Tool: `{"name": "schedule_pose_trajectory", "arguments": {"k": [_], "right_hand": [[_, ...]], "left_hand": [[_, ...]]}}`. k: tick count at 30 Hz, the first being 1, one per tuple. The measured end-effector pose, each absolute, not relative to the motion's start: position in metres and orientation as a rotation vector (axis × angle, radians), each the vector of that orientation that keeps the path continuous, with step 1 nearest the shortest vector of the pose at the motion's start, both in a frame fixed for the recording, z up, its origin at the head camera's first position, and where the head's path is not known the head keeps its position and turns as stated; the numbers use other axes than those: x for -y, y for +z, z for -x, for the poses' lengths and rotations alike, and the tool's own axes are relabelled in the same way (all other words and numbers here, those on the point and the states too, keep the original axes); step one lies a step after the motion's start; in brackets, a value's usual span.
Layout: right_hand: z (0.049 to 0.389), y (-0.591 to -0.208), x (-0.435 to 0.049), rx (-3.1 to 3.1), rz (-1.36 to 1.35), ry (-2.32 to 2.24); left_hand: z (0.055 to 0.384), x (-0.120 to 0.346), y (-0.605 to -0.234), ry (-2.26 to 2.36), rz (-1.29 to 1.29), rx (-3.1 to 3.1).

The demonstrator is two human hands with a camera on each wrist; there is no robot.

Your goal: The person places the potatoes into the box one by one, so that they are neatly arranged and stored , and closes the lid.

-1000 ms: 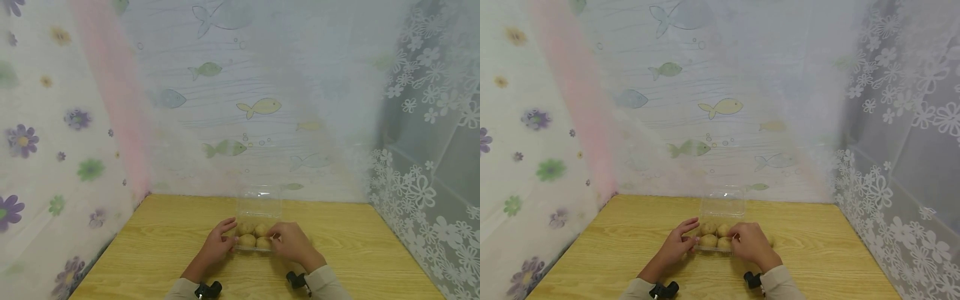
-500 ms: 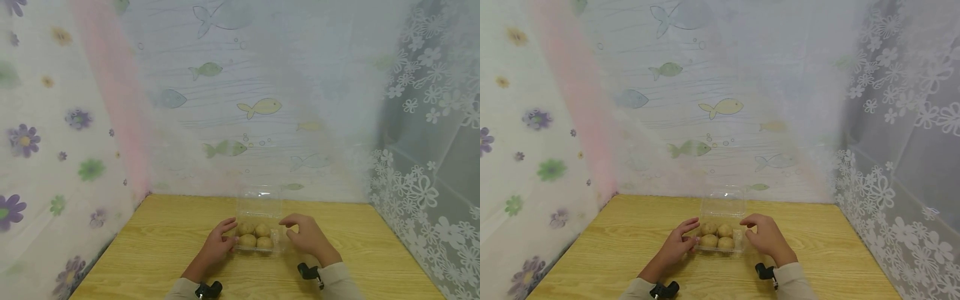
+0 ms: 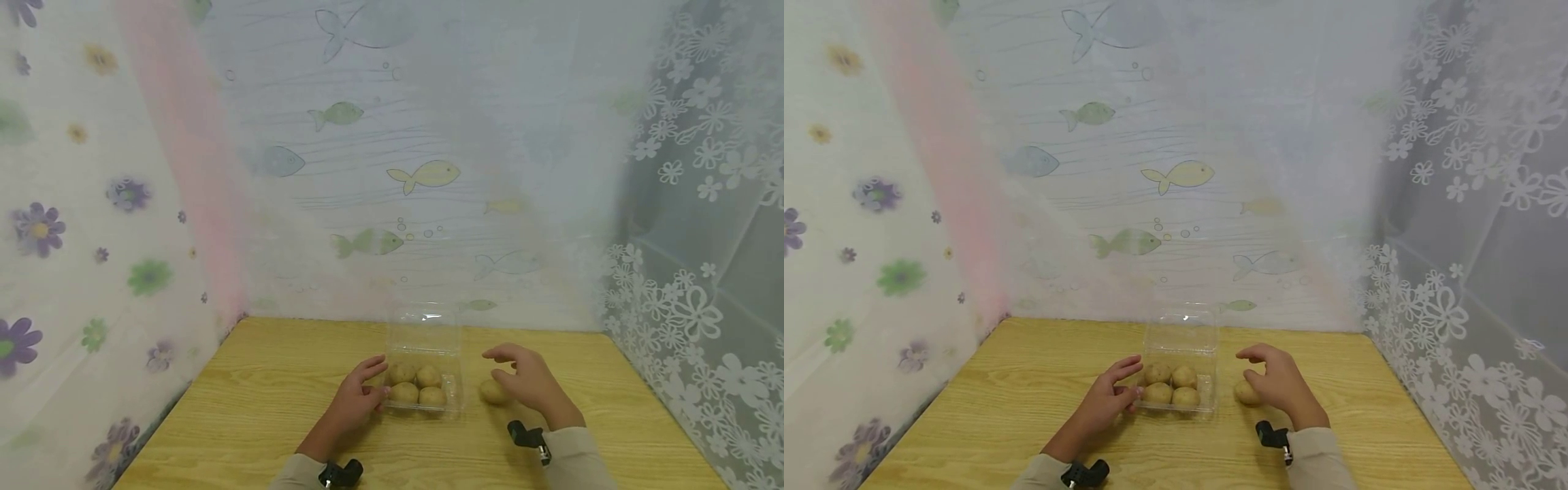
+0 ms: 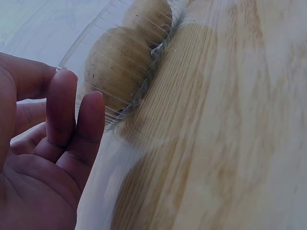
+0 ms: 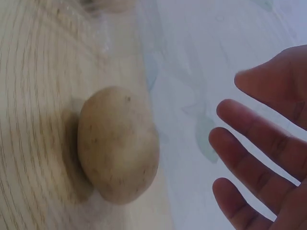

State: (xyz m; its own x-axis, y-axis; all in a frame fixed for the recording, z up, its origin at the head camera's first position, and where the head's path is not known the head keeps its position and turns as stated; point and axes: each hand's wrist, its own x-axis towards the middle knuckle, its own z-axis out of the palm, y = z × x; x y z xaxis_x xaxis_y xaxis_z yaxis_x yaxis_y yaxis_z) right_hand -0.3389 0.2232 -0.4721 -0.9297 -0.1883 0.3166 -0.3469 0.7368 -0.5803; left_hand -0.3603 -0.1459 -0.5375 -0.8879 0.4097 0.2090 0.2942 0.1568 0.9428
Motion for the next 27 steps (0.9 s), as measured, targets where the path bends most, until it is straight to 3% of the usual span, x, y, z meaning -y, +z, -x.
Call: {"name": "schedule_pose_trajectory", "arguments": {"k": [27], "right_hand": [[0.348, -0.495, -0.242, 2.9, -0.453, 1.225]], "left_hand": [[0.364, 0.148, -0.541, 1.844, -0.705, -2.319]]}}
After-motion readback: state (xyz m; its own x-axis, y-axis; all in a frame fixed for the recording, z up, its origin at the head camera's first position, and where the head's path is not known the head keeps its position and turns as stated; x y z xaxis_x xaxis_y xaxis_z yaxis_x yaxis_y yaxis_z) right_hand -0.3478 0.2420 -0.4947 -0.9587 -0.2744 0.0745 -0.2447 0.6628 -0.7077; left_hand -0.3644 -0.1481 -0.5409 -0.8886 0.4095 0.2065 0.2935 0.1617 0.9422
